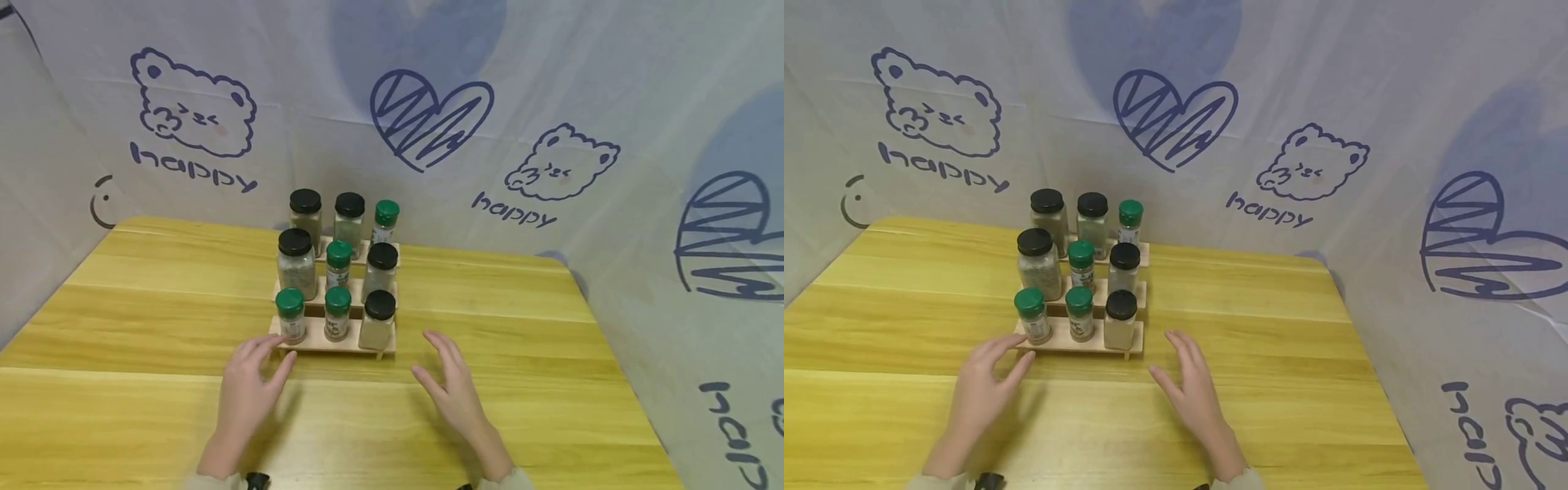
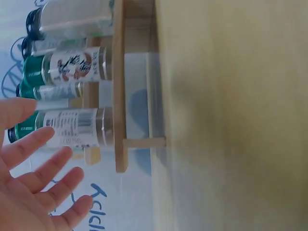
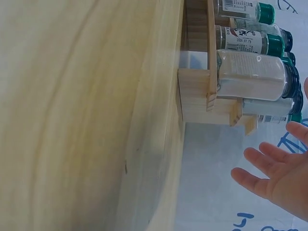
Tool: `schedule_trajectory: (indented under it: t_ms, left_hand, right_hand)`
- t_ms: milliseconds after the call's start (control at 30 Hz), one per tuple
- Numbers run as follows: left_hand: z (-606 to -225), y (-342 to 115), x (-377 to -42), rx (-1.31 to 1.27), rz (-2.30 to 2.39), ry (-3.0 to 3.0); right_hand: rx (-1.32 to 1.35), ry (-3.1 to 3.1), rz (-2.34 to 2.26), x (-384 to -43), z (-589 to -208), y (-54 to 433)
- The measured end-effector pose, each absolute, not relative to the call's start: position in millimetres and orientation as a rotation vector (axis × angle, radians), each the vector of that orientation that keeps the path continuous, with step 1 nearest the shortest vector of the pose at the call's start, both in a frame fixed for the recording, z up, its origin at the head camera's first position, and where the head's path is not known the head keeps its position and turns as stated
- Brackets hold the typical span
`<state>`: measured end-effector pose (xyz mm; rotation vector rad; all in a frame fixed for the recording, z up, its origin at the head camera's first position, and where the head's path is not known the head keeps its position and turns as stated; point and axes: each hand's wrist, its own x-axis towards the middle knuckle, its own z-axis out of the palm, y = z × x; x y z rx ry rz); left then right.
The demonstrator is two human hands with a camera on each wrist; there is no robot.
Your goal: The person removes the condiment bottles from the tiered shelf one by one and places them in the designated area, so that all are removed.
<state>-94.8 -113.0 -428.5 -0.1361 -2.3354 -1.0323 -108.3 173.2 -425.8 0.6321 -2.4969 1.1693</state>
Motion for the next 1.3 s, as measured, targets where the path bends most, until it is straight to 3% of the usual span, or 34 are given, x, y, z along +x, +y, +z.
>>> schedule_trajectory:
  t_ms: [900,1300]
  left_hand:
    - [-427,-145,-127,0.109,-1.738,-2.574]
    - [-430,-150,-135,0.176,-1.802,-2.593]
  right_hand:
    - [0.649,-2.448,1.316,-113,-414,162]
    - [0.735,-2.436,1.272,-138,-411,152]
